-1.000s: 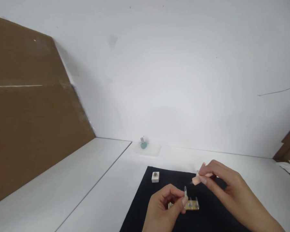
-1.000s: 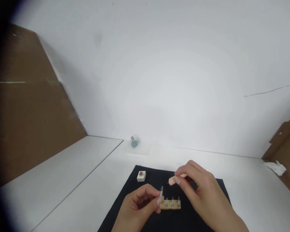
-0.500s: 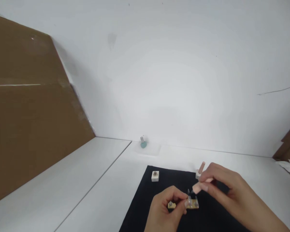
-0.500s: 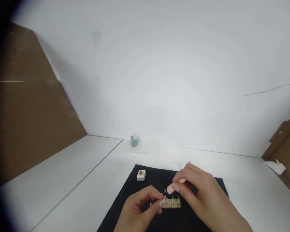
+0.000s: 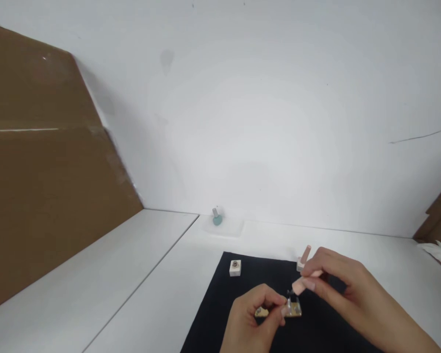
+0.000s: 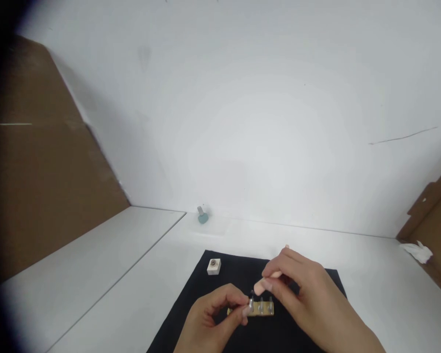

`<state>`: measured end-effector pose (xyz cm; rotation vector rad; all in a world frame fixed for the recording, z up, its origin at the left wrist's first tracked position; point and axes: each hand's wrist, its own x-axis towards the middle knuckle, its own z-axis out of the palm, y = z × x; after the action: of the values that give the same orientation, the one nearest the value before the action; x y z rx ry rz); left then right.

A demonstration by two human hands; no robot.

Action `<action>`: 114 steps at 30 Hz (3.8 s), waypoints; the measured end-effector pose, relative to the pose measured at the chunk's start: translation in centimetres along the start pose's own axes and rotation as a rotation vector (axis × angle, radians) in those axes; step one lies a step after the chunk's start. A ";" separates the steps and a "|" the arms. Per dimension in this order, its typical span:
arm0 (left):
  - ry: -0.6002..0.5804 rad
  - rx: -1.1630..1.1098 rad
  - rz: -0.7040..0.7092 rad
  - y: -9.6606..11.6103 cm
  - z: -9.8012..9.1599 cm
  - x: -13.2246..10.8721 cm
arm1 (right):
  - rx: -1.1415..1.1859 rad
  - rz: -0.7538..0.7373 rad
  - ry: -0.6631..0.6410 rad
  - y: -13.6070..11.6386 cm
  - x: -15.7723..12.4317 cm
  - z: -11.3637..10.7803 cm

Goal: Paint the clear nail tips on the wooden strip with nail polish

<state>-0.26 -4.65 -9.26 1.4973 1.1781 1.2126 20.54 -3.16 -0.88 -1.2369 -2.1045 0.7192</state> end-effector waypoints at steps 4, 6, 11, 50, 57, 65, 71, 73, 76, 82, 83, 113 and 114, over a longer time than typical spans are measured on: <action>-0.023 -0.092 -0.066 0.2 0.0 -0.1 | -0.055 0.021 0.077 0.3 0.1 0.2; -0.032 -0.208 -0.142 0.4 -0.1 0.0 | -0.081 0.040 0.160 0.7 0.1 0.1; -0.071 -0.433 -0.273 0.7 -0.5 0.4 | 0.040 0.024 0.111 0.4 -0.2 -0.2; -0.058 -0.482 -0.302 0.5 -0.3 0.8 | 0.071 -0.026 -0.024 -0.9 0.1 0.2; -0.050 -0.473 -0.303 0.5 -0.3 0.7 | -0.028 0.016 0.081 -0.1 -0.2 -0.1; -0.050 -0.499 -0.340 1.0 -0.1 0.6 | 0.047 0.013 0.015 -0.6 0.1 0.1; -0.076 -0.547 -0.358 1.0 0.0 0.5 | 0.023 0.030 0.082 0.3 0.0 -0.2; -0.074 -0.566 -0.356 1.1 0.1 0.5 | 0.073 0.003 0.038 0.1 0.0 -0.3; -0.083 -0.565 -0.343 1.2 0.1 0.4 | 0.083 0.002 -0.001 -0.1 0.1 -0.2; -0.109 -0.526 -0.326 1.2 -0.1 0.4 | 0.003 0.064 0.096 0.5 -0.1 -0.6; -0.111 -0.525 -0.324 1.2 -0.1 0.4 | 0.015 0.057 0.091 0.4 -0.2 -0.6; 0.183 -0.137 -0.287 -3.3 -0.1 -5.0 | -0.194 -0.063 0.542 -0.9 -1.3 -2.5; 0.195 -0.077 -0.234 -3.6 0.4 -5.0 | -0.197 -0.064 0.550 -1.0 -1.4 -2.6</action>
<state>-0.83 -8.93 -13.72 1.1684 1.3772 1.2476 22.39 -4.42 1.25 -1.2843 -1.7681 0.1148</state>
